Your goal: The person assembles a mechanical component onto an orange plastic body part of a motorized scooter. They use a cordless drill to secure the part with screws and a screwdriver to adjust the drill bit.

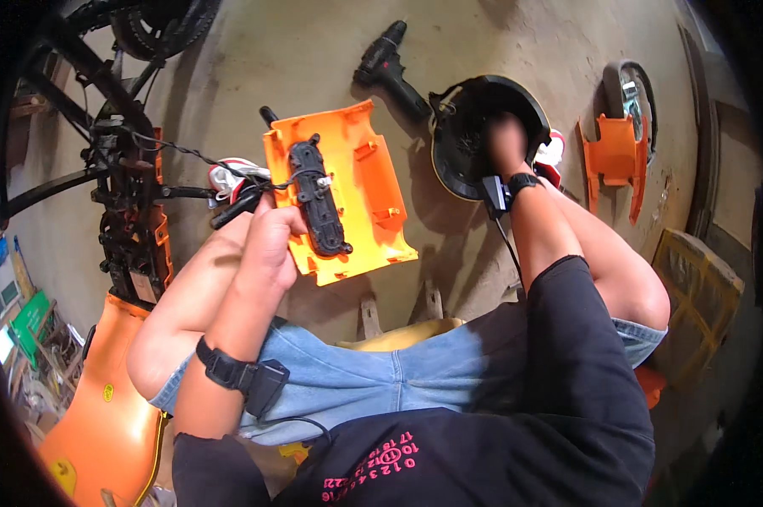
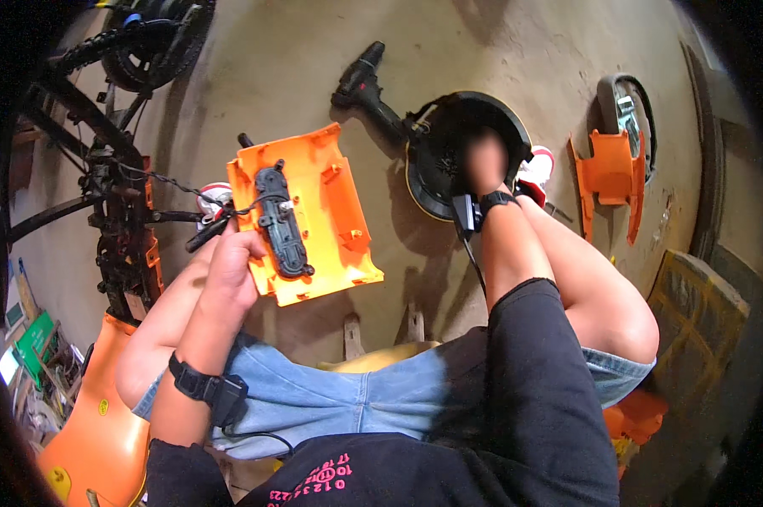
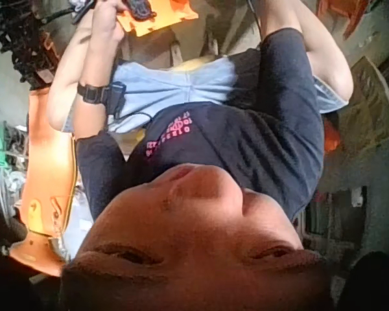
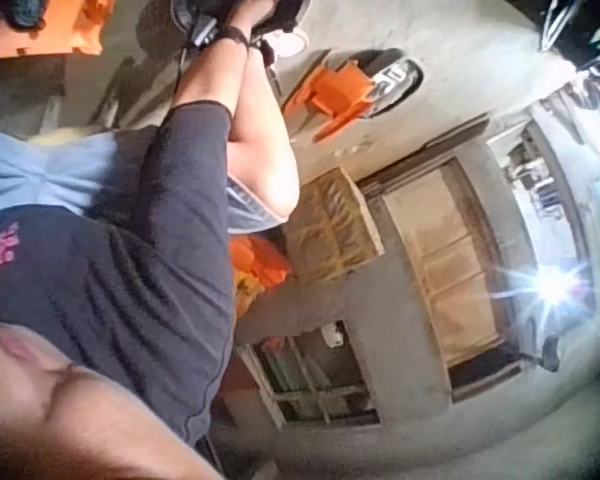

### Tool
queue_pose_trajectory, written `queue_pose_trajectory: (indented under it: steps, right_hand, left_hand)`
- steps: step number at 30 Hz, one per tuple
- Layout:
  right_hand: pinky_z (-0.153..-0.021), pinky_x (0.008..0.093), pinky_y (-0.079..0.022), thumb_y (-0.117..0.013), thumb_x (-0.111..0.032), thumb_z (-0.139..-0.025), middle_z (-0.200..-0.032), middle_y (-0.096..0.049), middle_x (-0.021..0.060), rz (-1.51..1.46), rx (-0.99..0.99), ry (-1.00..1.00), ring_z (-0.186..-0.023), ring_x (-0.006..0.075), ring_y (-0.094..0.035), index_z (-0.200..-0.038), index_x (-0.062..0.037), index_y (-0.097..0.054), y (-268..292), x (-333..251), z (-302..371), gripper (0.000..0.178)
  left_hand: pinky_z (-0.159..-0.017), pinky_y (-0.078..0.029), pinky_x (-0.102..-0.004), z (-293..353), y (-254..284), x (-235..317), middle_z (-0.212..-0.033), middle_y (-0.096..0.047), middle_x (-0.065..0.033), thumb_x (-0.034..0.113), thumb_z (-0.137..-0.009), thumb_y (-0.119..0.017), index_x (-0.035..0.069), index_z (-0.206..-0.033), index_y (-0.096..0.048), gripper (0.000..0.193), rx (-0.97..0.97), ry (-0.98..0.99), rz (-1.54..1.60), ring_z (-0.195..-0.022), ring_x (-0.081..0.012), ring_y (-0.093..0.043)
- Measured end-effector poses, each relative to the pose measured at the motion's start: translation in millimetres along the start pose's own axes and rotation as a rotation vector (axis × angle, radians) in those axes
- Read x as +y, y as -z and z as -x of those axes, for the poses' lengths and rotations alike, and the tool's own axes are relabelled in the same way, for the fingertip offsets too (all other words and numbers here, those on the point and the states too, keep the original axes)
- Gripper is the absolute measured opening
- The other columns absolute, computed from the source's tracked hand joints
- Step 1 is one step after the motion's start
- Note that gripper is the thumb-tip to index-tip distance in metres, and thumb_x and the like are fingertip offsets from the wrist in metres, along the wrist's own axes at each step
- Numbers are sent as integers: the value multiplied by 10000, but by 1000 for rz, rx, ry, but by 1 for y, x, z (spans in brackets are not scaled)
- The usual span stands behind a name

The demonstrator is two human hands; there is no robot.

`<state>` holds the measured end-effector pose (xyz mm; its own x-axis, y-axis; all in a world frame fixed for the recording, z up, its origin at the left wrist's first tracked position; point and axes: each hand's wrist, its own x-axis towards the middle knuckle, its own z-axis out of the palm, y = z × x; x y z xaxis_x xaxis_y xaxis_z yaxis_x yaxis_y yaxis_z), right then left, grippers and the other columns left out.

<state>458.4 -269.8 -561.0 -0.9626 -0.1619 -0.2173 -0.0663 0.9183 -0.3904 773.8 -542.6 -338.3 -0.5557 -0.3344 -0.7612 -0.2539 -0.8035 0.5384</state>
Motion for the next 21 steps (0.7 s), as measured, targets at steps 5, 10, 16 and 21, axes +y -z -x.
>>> queue_pose_trajectory:
  steps: [5,10,16,21]
  right_hand:
    - [-932,464,-467,-605,-237,-852,-1131,-629,252,8,-97,68,-1080,410,-589,-1198,-71,-606,-4,-17,-9,384]
    - [-916,477,-477,-606,-231,-854,-1131,-622,225,83,-125,83,-1093,391,-583,-1177,-97,-616,-12,-18,-5,350]
    - [-904,489,-483,-599,-212,-858,-1112,-631,233,91,-152,143,-1065,402,-595,-1130,-85,-625,-26,-11,-19,302]
    - [-896,484,-477,-651,-206,-821,-1026,-653,259,72,-190,182,-1005,426,-611,-1045,2,-646,-34,8,-29,305]
  left_hand:
    - [-853,-574,-388,10,-16,8,-1106,-608,-143,-114,-597,-378,21,-1280,-432,699,2,7,33,-969,-290,-649]
    - [-861,-578,-402,7,-16,5,-1123,-606,-146,-107,-607,-383,32,-1297,-427,706,-13,4,15,-981,-292,-652]
    - [-879,-568,-437,9,-14,5,-1150,-595,-163,-101,-610,-395,48,-1326,-407,731,15,17,26,-1020,-313,-639]
    - [-856,-578,-385,3,-13,3,-1122,-613,-158,-104,-612,-390,10,-1295,-428,693,-36,12,24,-992,-282,-654]
